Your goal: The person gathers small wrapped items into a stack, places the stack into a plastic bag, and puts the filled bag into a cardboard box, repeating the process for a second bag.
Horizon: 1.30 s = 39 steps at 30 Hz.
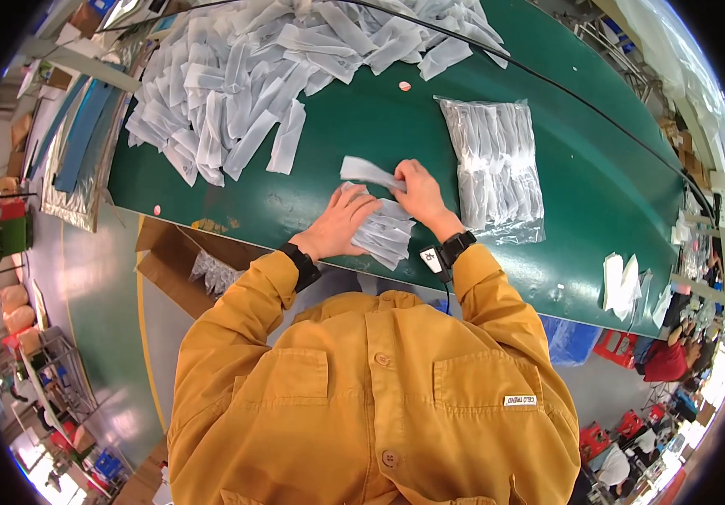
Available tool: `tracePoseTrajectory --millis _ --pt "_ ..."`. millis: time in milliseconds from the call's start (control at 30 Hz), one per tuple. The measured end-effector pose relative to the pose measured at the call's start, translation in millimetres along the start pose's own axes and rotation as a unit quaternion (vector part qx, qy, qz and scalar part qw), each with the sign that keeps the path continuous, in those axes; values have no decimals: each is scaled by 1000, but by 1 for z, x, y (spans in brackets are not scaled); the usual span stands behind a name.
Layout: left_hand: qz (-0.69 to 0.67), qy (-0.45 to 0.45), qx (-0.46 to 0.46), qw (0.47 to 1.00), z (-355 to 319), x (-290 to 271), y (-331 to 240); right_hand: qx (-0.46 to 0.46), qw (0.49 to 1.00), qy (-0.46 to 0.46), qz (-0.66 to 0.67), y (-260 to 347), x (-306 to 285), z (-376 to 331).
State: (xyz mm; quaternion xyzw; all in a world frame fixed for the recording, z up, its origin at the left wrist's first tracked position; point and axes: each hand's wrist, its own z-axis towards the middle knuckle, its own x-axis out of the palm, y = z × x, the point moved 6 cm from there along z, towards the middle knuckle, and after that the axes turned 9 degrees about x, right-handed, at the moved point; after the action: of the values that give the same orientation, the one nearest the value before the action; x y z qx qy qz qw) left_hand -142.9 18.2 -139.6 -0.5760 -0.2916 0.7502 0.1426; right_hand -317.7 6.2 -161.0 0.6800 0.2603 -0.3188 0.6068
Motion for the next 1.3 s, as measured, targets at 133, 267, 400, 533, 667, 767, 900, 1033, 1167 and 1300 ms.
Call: tracePoseTrajectory --millis 133,267,400,533,667,767,900,1033,1167,1300 --pt "112 -21 5 993 9 -12 -6 -34 997 22 71 2 -3 -20" --pt "82 -12 17 996 17 -16 -3 -38 994 -3 99 -7 -7 -32" --pt "16 37 26 999 16 -5 5 -52 993 -68 87 2 -21 -42" --pt "60 39 28 997 15 -2 5 -36 980 -192 37 6 -45 -74" --pt "63 31 22 997 8 11 9 -81 994 -76 20 10 -32 -123" --pt "44 -9 5 999 10 13 7 -82 994 -73 2 14 -19 -147" --pt "39 -10 2 999 9 16 9 -65 995 -79 -15 22 -13 -154" --pt "34 -17 4 999 8 16 8 -23 994 -104 -11 23 -10 -160" --pt "33 -15 2 999 8 16 7 -8 991 -134 -3 27 -12 -161" --pt "38 -10 2 999 8 15 6 1 990 -142 4 27 -9 -164"
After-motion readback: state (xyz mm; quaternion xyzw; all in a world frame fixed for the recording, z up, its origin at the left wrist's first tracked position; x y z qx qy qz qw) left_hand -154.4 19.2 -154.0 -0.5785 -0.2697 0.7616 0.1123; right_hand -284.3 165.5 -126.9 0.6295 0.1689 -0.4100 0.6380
